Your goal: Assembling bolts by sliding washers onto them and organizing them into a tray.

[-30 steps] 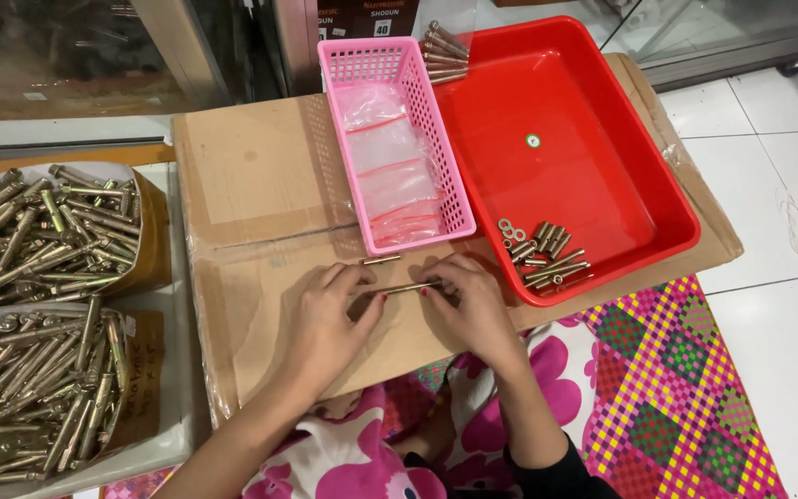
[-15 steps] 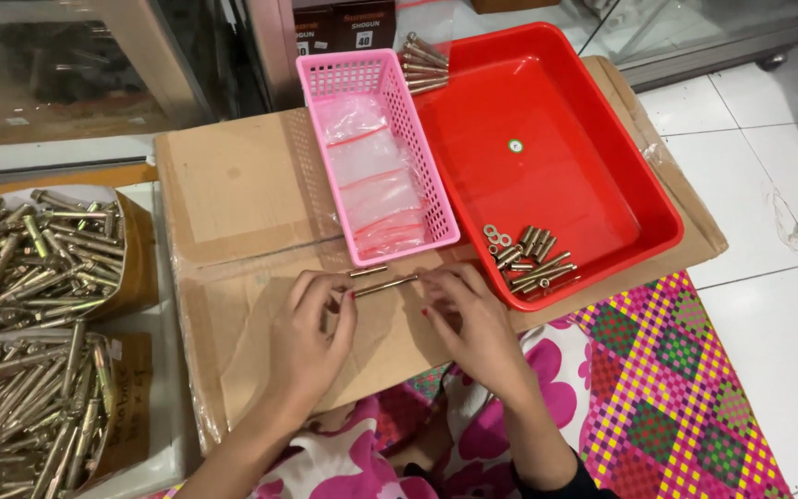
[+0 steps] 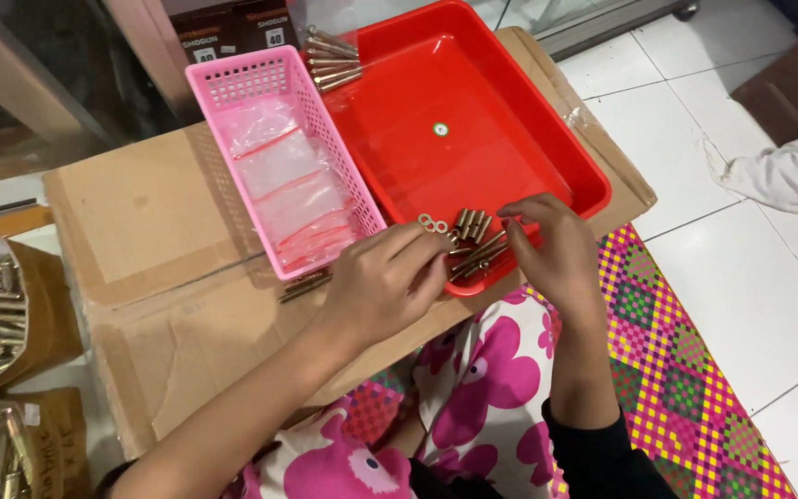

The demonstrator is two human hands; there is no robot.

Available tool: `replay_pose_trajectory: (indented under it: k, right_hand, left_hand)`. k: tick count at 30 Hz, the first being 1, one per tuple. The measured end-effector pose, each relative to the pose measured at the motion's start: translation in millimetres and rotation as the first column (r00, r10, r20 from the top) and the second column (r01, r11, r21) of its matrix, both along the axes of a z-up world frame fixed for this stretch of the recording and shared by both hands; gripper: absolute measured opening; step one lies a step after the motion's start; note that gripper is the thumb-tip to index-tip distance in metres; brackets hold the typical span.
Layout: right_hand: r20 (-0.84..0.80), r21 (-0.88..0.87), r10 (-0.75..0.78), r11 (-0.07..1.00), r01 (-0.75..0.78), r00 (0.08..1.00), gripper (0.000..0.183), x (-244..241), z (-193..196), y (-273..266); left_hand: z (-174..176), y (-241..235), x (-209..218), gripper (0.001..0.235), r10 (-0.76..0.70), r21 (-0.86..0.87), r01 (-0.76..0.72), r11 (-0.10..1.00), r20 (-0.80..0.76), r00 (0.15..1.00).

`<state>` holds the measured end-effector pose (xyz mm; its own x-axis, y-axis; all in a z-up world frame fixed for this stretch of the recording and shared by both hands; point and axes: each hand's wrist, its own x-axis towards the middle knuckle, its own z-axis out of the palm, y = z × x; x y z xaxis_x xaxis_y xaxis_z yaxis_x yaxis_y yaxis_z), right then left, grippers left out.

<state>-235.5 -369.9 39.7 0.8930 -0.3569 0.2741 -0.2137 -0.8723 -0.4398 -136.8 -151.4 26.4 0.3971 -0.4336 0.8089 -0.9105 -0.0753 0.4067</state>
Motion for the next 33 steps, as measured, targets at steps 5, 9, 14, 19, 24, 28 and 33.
replay_pose_trajectory:
  k: [5, 9, 14, 19, 24, 28, 33]
  right_hand:
    - [-0.076, -0.104, -0.004, 0.995, -0.004, 0.997, 0.017, 10, -18, -15]
    - [-0.165, -0.177, 0.021, 0.983, -0.051, 0.986, 0.037, 34, -27, -18]
    - [-0.320, -0.241, 0.054, 0.961, -0.136, 0.946, 0.034, 54, -40, -25]
    - [-0.402, -0.214, 0.117, 0.952, -0.218, 0.908, 0.030, 69, -48, -24]
    - [-0.376, -0.210, 0.166, 0.943, -0.259, 0.912, 0.011, 73, -48, -38]
    - [-0.381, -0.163, 0.217, 0.941, -0.296, 0.899, 0.016, 63, -31, -31]
    - [-0.163, -0.112, 0.231, 0.961, -0.251, 0.959, 0.021, 44, -8, -6]
  left_hand:
    - [-4, -55, 13, 0.009, -0.101, 0.175, 0.154, 0.972, -0.280, 0.955]
    - [-4, -88, 24, 0.009, -0.114, 0.055, 0.175, 0.983, -0.567, 0.816]
    - [-14, -105, 33, 0.006, -0.014, 0.129, 0.118, 0.985, -0.614, 0.789]
    - [-17, -97, 32, 0.009, 0.030, 0.230, 0.110, 0.967, -0.535, 0.845]
    - [-15, -76, 33, 0.009, 0.006, 0.253, 0.127, 0.959, -0.466, 0.885]
    - [-11, -50, 26, 0.010, 0.019, 0.250, 0.111, 0.962, -0.466, 0.885]
    - [-5, -9, 15, 0.013, 0.064, 0.291, 0.077, 0.954, -0.445, 0.893]
